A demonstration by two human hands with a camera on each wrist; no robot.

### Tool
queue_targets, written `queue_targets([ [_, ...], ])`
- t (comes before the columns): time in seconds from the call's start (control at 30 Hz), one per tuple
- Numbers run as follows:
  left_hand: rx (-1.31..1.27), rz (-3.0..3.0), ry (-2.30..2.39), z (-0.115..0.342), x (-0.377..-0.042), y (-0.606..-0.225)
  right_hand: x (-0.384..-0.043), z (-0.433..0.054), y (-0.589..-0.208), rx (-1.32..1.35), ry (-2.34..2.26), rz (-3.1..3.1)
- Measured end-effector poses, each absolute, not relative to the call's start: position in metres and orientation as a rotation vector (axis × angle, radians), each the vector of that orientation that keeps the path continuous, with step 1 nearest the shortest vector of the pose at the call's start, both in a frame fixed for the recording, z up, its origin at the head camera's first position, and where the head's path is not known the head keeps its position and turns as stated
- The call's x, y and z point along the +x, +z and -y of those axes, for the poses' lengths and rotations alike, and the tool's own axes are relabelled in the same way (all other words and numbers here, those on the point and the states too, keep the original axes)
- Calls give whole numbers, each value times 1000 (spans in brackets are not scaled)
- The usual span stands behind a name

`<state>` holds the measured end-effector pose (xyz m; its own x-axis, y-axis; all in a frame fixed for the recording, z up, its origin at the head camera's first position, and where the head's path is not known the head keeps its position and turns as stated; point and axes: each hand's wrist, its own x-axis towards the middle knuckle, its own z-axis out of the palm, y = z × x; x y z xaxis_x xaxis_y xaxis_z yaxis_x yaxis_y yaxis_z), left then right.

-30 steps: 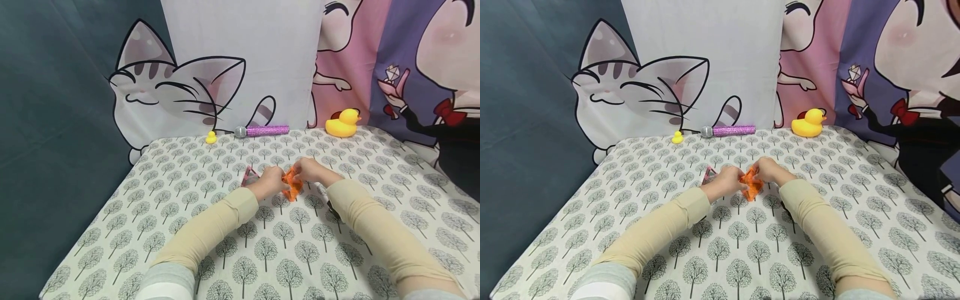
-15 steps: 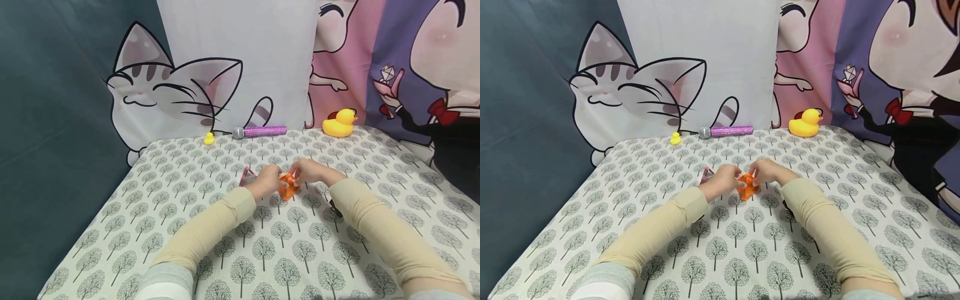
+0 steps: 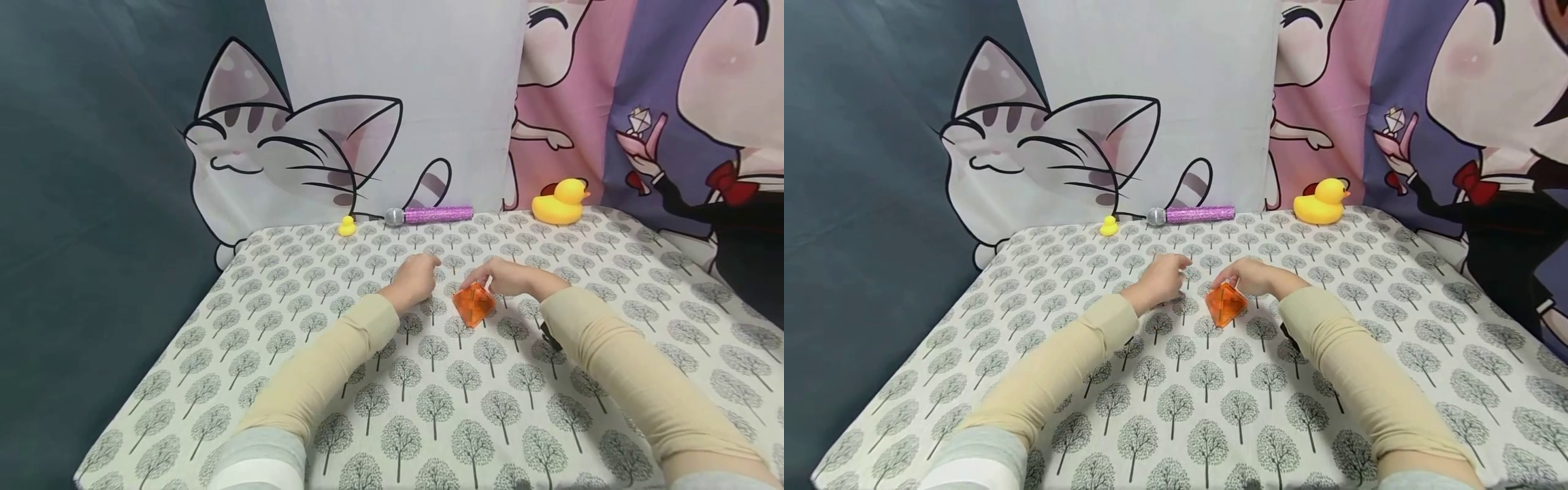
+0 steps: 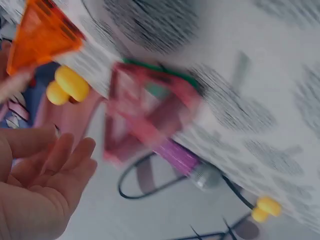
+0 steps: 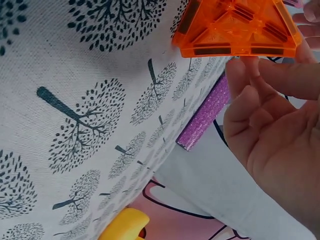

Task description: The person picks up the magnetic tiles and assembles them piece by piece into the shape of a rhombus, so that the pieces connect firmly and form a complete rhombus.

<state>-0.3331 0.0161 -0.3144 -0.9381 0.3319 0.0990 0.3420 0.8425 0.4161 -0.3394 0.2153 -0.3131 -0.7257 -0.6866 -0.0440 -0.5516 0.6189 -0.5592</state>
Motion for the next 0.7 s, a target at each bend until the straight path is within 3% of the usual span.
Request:
queue_targets([
  [0.27, -543, 3063, -526, 18, -344, -319, -340, -212, -308, -880, -690, -2586],
  [0.7, -571, 3057, -767, 28, -339, -328, -330, -227, -300, -705, -632, -2519],
])
